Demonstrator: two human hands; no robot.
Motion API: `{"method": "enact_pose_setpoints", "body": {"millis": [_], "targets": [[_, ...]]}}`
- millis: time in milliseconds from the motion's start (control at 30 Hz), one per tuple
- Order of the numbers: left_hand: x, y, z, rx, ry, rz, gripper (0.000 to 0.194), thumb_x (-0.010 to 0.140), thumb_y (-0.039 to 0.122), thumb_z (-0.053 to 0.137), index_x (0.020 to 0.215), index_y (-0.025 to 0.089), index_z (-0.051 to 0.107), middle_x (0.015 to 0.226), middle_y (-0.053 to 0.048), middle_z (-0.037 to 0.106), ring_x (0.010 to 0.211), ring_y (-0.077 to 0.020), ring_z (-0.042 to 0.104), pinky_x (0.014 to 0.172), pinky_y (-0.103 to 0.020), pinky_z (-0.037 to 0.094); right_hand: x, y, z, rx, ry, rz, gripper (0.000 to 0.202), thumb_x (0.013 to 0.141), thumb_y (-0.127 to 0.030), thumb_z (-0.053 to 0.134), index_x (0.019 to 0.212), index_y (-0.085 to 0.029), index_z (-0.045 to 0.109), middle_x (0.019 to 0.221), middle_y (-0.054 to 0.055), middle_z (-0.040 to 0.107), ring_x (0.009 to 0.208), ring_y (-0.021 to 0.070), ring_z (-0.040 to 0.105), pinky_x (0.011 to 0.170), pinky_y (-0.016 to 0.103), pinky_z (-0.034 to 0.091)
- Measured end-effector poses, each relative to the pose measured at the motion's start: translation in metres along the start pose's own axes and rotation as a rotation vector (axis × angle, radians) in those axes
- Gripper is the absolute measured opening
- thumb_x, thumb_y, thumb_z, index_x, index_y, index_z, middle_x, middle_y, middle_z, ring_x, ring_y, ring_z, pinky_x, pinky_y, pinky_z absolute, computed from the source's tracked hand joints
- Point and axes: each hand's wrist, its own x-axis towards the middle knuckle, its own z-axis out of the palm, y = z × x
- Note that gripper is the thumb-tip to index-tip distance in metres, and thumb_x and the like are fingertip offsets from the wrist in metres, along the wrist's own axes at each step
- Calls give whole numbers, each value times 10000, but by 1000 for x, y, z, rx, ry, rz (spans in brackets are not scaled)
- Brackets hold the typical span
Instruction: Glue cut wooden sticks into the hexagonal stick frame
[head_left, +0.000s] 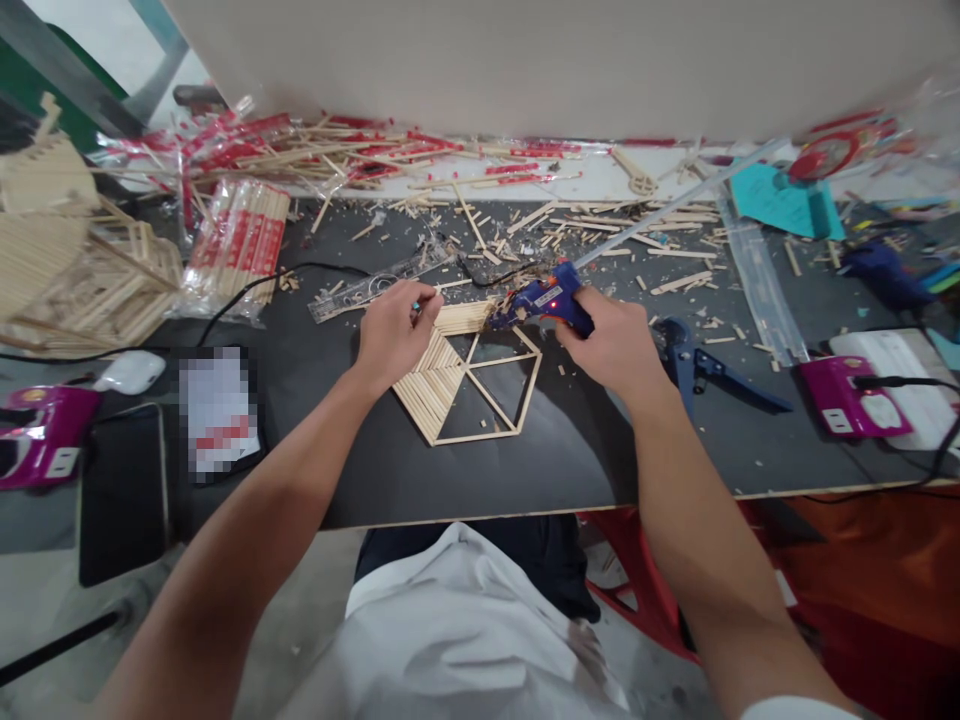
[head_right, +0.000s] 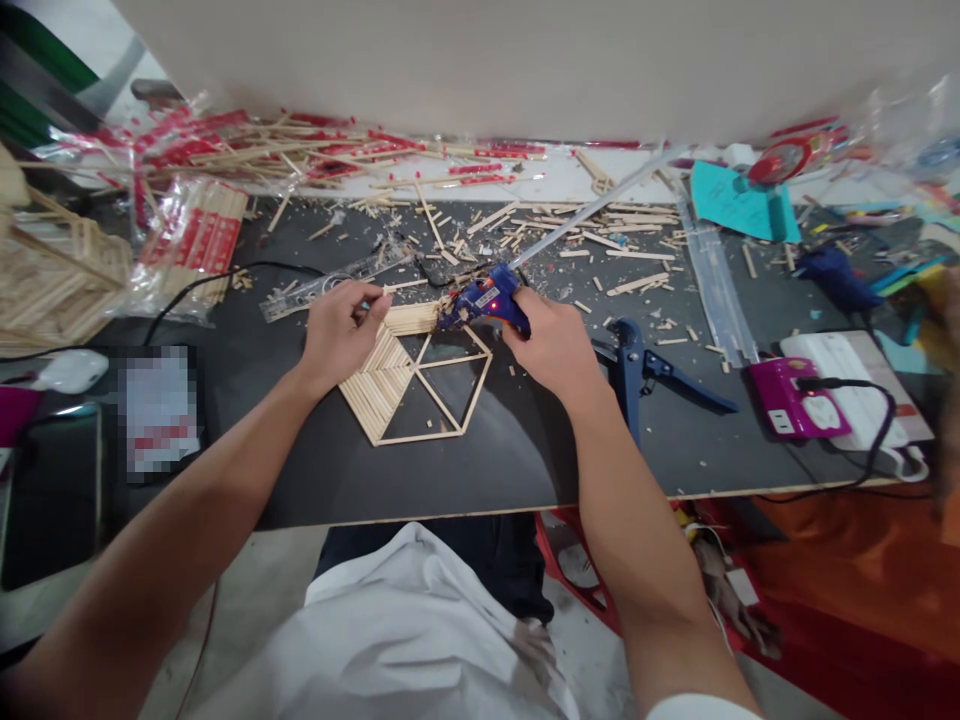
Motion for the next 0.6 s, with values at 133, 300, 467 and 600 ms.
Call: {"method": "enact_pose_setpoints", "body": {"millis": [133,300,467,600], "targets": [[0,-1,0,6,10,17,148,1008,292,578,925,213,672,887,-40,705,773,-182,615,747,-317,445,0,1,0,13,17,-11,319,841,-242,578,1137,-189,686,899,106,756,805,300,713,714,376,497],[0,1,-1,20,-12,0,152,1016,283,568,940,202,672,904,-40,711,786,-172,622,750,-293,445,1,3,1,49,40,-9,259,826,-263,597,1059,-196,687,820,87,737,721,277,693,669,354,479],[-1,1,-3,8,-24,17,168,1027,290,561,964,198,687,937,-43,723,805,-172,627,767,-295,449,2,5,-1,84,72,94,242,798,-349,668,990,-201,663,703,48,670,644,257,648,705,372,481],[-1,0,-3,-13,-32,42,168,1028,273,564,986,195,706,968,-48,732,829,-174,640,778,-299,450,5,10,-6,98,75,207,327,763,-417,728,990,-199,637,694,35,644,686,274,651,772,410,498]]}}
